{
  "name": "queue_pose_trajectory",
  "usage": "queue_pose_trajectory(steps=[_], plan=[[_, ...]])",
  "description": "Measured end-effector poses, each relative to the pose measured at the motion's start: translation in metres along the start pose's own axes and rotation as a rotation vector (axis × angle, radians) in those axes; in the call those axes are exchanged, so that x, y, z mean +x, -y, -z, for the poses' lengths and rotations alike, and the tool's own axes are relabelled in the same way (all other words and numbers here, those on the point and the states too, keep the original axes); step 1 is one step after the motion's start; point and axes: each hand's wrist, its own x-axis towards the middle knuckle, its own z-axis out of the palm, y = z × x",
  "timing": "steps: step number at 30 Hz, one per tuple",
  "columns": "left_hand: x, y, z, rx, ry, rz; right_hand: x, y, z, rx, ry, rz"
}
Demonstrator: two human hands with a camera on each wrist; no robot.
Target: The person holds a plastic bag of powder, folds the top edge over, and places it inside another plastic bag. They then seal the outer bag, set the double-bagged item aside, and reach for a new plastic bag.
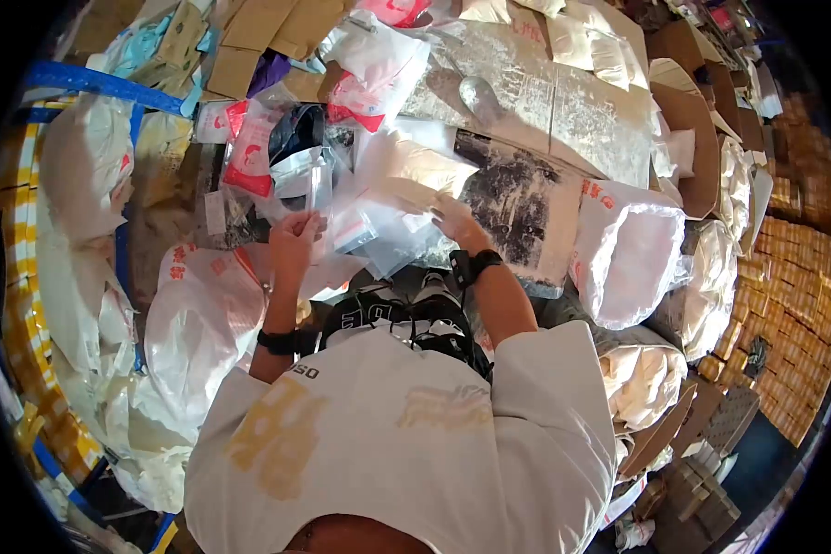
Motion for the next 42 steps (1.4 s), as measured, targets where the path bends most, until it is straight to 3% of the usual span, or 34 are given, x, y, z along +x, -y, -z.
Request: queue_pose_trajectory(steps=[2, 3, 6, 7, 8, 11, 15, 17, 19, 29, 32, 42], plan=[[-0.008, 0.002, -0.015, 0.013, 0.033, -0.089, 0.004, -0.053, -0.025, -0.1, 0.02, 0.416], [-0.012, 0.0, -0.026, 0.095, -0.029, -0.16, -0.002, -0.011, 0.005, -0.083, 0.158, 0.256], [-0.033, -0.045, -0.054, 0.487, -0.091, -0.439, -0.013, 0.092, 0.038, 0.502, -0.048, -0.276], [-0.034, -0.037, -0.061, 0.426, -0.055, -0.407, -0.019, 0.11, 0.047, 0.794, 0.033, -0.125], [-0.038, -0.039, -0.069, 0.452, -0.047, -0.471, -0.033, 0.139, 0.062, 1.027, 0.084, -0.089], [-0.051, -0.048, -0.087, 0.492, -0.018, -0.659, -0.052, 0.173, 0.069, 0.939, -0.004, -0.069], [-0.074, -0.064, -0.096, 0.327, 0.15, -0.489, -0.062, 0.175, 0.058, 0.86, -0.281, -0.059], [-0.073, -0.061, -0.095, 0.3, 0.202, -0.515, -0.067, 0.172, 0.056, 0.944, -0.31, -0.029], [-0.07, -0.053, -0.089, 0.297, 0.26, -0.541, -0.075, 0.173, 0.059, 0.982, -0.331, -0.036], [-0.079, -0.058, -0.071, 0.062, 0.436, -0.325, -0.089, 0.18, 0.062, 0.962, -0.348, 0.054], [-0.076, -0.051, -0.073, -0.048, 0.457, -0.297, -0.089, 0.183, 0.062, 1.003, -0.356, 0.019], [-0.073, -0.048, -0.067, 0.012, 0.437, -0.192, -0.096, 0.191, 0.06, 0.993, -0.347, -0.013]])
